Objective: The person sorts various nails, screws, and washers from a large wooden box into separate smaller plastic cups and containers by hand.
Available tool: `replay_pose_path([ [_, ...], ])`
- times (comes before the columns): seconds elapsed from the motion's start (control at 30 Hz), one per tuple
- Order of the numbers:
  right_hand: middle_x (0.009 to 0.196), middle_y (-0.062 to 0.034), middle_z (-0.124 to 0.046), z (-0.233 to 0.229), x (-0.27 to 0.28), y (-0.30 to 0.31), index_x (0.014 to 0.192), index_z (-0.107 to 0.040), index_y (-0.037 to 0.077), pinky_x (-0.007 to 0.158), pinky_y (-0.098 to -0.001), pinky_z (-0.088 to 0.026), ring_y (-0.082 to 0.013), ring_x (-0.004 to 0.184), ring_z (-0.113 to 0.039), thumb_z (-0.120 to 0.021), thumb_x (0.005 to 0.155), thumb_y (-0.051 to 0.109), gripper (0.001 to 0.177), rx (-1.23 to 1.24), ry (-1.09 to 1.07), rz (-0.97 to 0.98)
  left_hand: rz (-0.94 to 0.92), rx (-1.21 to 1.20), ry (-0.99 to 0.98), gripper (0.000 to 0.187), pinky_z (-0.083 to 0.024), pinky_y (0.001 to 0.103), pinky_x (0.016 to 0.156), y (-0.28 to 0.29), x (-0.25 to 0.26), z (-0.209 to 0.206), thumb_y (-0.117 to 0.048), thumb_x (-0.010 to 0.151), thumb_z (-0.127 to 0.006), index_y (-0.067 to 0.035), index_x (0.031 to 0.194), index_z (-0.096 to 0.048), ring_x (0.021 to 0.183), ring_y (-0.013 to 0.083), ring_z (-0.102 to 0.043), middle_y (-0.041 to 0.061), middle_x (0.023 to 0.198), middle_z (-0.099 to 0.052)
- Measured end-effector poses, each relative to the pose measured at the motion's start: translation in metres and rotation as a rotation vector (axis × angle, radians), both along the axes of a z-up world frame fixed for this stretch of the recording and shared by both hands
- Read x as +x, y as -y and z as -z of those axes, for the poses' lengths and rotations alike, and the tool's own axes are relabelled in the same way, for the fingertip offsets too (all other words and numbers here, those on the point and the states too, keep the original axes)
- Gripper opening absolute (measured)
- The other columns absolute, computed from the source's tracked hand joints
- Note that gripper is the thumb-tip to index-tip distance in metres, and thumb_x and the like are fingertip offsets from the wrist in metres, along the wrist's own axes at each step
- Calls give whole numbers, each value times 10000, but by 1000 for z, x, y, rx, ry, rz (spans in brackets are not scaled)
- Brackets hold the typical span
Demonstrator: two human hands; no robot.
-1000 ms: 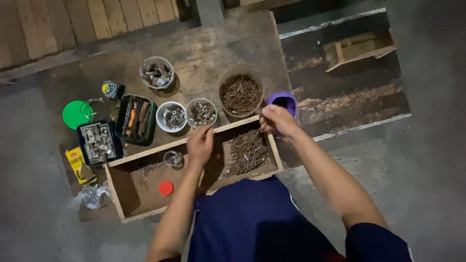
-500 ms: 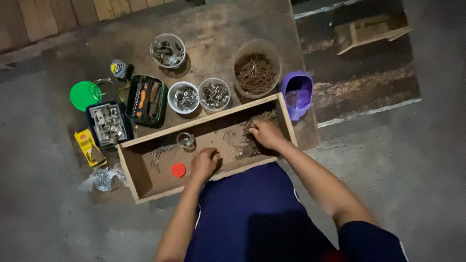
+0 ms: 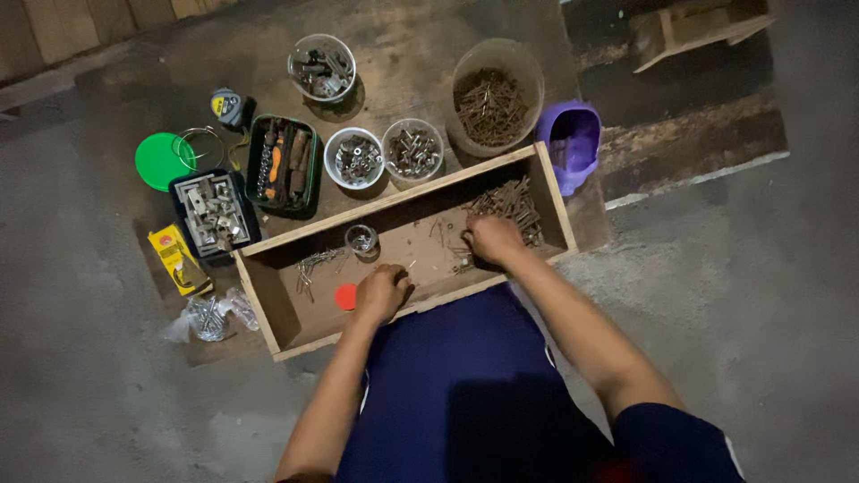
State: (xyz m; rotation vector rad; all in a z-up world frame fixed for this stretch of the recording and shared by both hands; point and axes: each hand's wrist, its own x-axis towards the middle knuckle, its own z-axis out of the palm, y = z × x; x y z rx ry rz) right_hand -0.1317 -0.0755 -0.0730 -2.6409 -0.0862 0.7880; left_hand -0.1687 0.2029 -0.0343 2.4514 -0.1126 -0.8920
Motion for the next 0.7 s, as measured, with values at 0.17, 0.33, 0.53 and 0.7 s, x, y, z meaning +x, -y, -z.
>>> replay_pose_path([
  [0.17,939,-217,-728,4,-12,9,1008,-720,98,774,-558,-554,-433,884,-701,-644,934,330,256,60,50,-8,111,-84,20,278,-530,472,907,2,5,13,-289,889,-665,-116,1084,-762,1062,357,-681,134,1138,-726],
  [0.33,921,-211,-727,12,-23,7,987,-726,98,767,-547,-554,-429,877,-698,-656,940,286,207,32,32,-15,238,-122,4,273,-527,468,914,26,21,17,-282,883,-660,-109,1064,-767,1052,363,-676,136,1137,-725],
  [0.53,912,-202,-739,5,-19,2,882,-738,59,766,-487,-590,-385,872,-729,-664,805,79,108,-73,-85,-353,294,-104,-52,279,-532,455,910,38,25,19,-281,873,-667,-123,1075,-779,1056,343,-686,127,1136,-735],
  [0.7,928,-198,-741,-8,-10,-8,889,-773,65,777,-496,-582,-388,904,-721,-677,850,157,139,-46,-119,-415,235,-92,-143,307,-530,435,933,36,25,32,-284,861,-693,-116,1101,-783,1075,343,-688,142,1149,-745],
])
